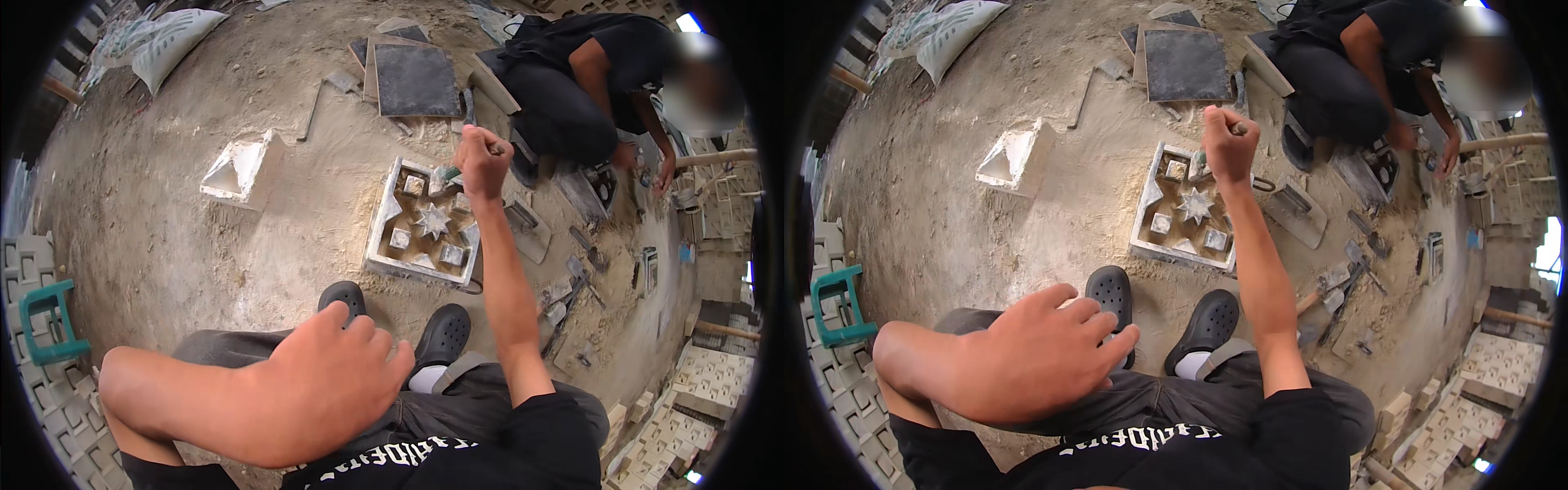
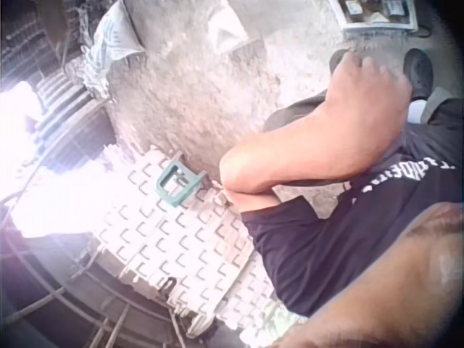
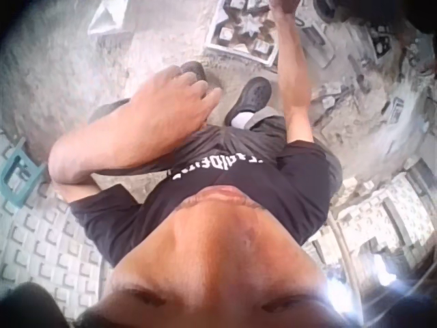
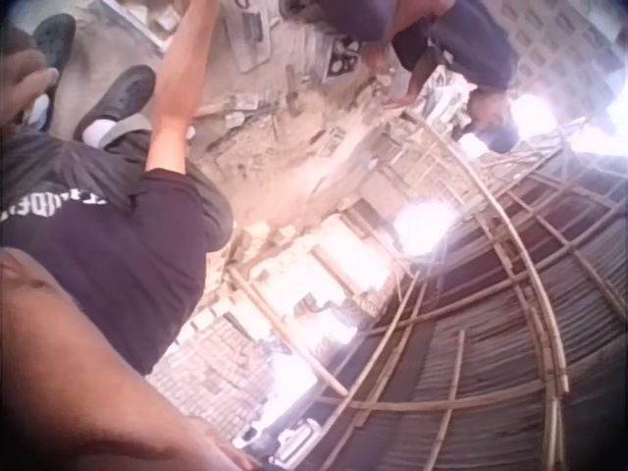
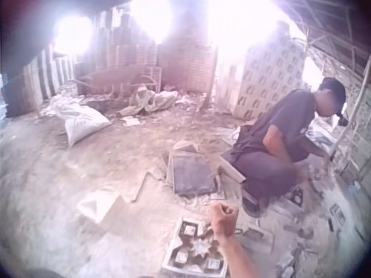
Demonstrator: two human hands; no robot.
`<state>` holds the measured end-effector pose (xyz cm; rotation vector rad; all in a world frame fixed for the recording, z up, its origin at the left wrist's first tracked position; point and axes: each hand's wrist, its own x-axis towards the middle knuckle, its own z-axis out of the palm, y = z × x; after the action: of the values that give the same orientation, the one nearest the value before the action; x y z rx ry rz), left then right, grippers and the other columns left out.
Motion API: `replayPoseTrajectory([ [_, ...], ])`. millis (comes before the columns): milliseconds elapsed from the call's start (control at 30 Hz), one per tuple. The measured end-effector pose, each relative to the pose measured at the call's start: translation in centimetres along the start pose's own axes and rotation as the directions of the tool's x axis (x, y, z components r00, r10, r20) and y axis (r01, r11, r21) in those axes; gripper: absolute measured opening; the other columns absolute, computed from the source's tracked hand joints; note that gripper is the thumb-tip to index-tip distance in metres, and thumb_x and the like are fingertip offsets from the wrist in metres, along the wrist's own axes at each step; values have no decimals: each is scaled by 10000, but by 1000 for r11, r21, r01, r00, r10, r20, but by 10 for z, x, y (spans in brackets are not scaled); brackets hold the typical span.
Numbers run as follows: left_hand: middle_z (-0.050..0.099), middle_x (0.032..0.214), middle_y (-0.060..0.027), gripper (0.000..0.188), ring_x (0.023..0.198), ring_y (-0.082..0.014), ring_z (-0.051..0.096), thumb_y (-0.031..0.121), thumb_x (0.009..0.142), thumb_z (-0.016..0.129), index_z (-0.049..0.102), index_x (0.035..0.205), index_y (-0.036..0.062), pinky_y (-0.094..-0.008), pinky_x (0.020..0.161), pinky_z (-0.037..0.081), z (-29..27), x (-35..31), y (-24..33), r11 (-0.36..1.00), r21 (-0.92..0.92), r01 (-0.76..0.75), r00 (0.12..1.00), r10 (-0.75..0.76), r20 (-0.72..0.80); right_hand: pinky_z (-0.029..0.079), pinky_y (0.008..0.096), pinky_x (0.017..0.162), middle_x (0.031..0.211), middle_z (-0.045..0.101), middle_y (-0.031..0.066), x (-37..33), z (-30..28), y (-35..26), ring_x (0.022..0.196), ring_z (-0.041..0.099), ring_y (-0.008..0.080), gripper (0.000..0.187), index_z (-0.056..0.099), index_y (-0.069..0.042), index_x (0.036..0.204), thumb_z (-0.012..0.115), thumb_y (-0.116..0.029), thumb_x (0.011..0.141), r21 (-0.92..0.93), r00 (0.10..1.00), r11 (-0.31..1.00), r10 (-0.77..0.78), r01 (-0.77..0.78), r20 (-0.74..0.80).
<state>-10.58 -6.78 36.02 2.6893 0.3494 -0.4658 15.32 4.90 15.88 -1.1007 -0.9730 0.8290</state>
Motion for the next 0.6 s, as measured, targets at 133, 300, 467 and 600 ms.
replayPoseTrajectory([
  [133, 590, 791, -36, 357, 833, -192, 593, 277, 793, 652, 588, 1041, 28, -332, 731, 447, -4, 3, 4, 999, 14, -42, 997, 43, -64, 263, 265, 388, 497, 406, -47, -8, -26, 64, 421, 355, 42, 375, 485, -52, 572, 579, -118, 930, -115, 1000, 993, -7, 6, -14],
  [300, 579, 787, -40, 328, 805, -198, 574, 240, 798, 624, 596, 1038, 18, -327, 717, 429, -5, -1, 2, 999, 36, -29, 999, 30, -43, 293, 268, 394, 517, 443, -40, 4, -10, 43, 434, 389, 47, 345, 518, -38, 589, 596, -108, 917, -108, 996, 993, 56, -47, 76],
  [467, 569, 782, -49, 312, 799, -198, 561, 204, 792, 590, 600, 1029, 2, -319, 709, 413, -7, -4, 6, 998, 31, -63, 987, 67, -147, 227, 265, 426, 507, 381, -58, 5, 12, -6, 473, 336, 30, 417, 397, -68, 529, 570, -129, 904, -36, 1000, 999, 17, -17, 11],
  [600, 563, 778, -52, 310, 798, -194, 557, 185, 794, 576, 599, 1034, -10, -318, 697, 404, -12, 0, 8, 995, 29, -95, 980, 99, -174, 234, 265, 423, 503, 384, -60, -7, -14, 71, 463, 334, 32, 424, 399, -69, 526, 567, -136, 909, -254, 994, 962, -86, 101, 69],
])
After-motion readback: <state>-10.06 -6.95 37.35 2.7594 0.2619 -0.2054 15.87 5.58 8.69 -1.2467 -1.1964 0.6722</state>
